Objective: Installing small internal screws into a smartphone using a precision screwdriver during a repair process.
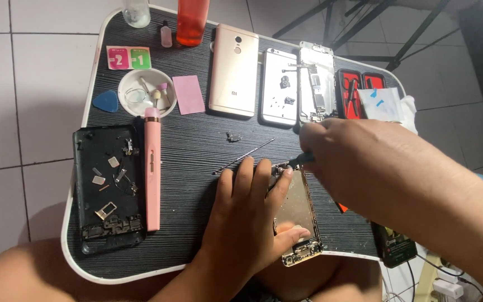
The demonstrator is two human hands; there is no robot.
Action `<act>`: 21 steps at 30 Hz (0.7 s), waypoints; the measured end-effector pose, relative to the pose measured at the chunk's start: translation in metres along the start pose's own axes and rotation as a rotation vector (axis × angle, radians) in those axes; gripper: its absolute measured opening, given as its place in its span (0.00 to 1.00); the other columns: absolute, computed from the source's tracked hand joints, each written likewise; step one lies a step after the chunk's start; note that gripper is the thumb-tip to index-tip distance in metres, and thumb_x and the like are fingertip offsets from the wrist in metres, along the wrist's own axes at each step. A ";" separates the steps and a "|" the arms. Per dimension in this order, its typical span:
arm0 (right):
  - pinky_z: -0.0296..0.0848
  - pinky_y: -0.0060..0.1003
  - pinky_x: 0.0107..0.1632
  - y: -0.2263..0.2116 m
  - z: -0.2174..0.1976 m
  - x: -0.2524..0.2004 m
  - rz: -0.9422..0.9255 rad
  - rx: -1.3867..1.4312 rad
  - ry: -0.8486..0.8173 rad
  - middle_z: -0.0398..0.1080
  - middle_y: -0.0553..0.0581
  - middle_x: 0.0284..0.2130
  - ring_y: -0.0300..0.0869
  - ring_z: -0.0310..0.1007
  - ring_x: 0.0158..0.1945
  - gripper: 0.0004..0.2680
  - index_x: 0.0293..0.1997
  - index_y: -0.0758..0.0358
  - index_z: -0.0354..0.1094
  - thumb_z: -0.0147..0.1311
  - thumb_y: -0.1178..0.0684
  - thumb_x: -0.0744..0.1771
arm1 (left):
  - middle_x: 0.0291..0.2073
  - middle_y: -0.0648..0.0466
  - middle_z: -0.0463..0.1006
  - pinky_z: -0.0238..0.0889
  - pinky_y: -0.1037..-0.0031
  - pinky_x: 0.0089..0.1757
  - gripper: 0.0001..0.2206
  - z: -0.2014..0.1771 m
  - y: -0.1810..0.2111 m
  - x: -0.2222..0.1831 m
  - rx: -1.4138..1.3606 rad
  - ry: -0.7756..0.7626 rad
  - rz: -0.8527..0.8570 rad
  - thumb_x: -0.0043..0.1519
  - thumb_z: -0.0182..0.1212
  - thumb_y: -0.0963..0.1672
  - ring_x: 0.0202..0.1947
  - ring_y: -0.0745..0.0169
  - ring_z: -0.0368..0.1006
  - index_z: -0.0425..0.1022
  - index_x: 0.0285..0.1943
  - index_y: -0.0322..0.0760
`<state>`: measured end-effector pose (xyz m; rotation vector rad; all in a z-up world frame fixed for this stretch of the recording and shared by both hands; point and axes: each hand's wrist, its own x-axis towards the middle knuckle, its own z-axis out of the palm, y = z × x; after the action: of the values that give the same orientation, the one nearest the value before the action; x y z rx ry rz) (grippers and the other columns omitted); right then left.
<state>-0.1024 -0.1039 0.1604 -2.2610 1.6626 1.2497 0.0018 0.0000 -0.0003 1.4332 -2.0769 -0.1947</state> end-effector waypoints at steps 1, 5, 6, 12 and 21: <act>0.74 0.52 0.35 0.003 0.011 0.004 0.002 0.001 0.000 0.74 0.47 0.36 0.51 0.80 0.35 0.07 0.43 0.48 0.62 0.48 0.42 0.69 | 0.59 0.44 0.65 0.55 0.49 0.56 0.48 0.001 0.001 0.000 -0.001 0.000 0.002 0.43 0.73 0.67 0.62 0.41 0.61 0.70 0.67 0.40; 0.71 0.46 0.25 -0.001 0.009 0.000 -0.116 -0.210 0.119 0.73 0.50 0.21 0.50 0.76 0.23 0.11 0.38 0.49 0.63 0.43 0.38 0.72 | 0.60 0.42 0.66 0.55 0.46 0.57 0.49 0.001 0.000 -0.001 -0.002 0.028 0.011 0.42 0.74 0.67 0.62 0.39 0.62 0.66 0.67 0.40; 0.72 0.50 0.29 -0.006 -0.003 -0.006 -0.023 0.003 -0.007 0.76 0.56 0.24 0.54 0.79 0.26 0.09 0.47 0.49 0.58 0.50 0.42 0.69 | 0.59 0.41 0.64 0.56 0.45 0.56 0.52 0.001 -0.002 -0.002 -0.041 0.055 0.035 0.42 0.78 0.67 0.62 0.39 0.61 0.61 0.68 0.37; 0.74 0.45 0.32 -0.009 -0.002 0.004 0.055 -0.088 -0.005 0.72 0.51 0.14 0.53 0.76 0.27 0.20 0.34 0.54 0.68 0.40 0.30 0.73 | 0.59 0.43 0.66 0.56 0.48 0.57 0.49 -0.002 0.001 -0.002 0.054 0.037 0.023 0.44 0.72 0.68 0.62 0.40 0.62 0.66 0.68 0.41; 0.73 0.45 0.33 -0.007 -0.004 0.005 0.044 -0.075 -0.060 0.74 0.52 0.20 0.53 0.75 0.27 0.22 0.28 0.56 0.70 0.43 0.30 0.71 | 0.59 0.42 0.66 0.58 0.46 0.57 0.50 0.001 0.000 -0.003 0.040 0.053 0.027 0.43 0.75 0.68 0.63 0.38 0.63 0.64 0.66 0.40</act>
<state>-0.0938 -0.1070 0.1573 -2.2158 1.6811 1.3975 0.0022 0.0024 -0.0020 1.4178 -2.0667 -0.1032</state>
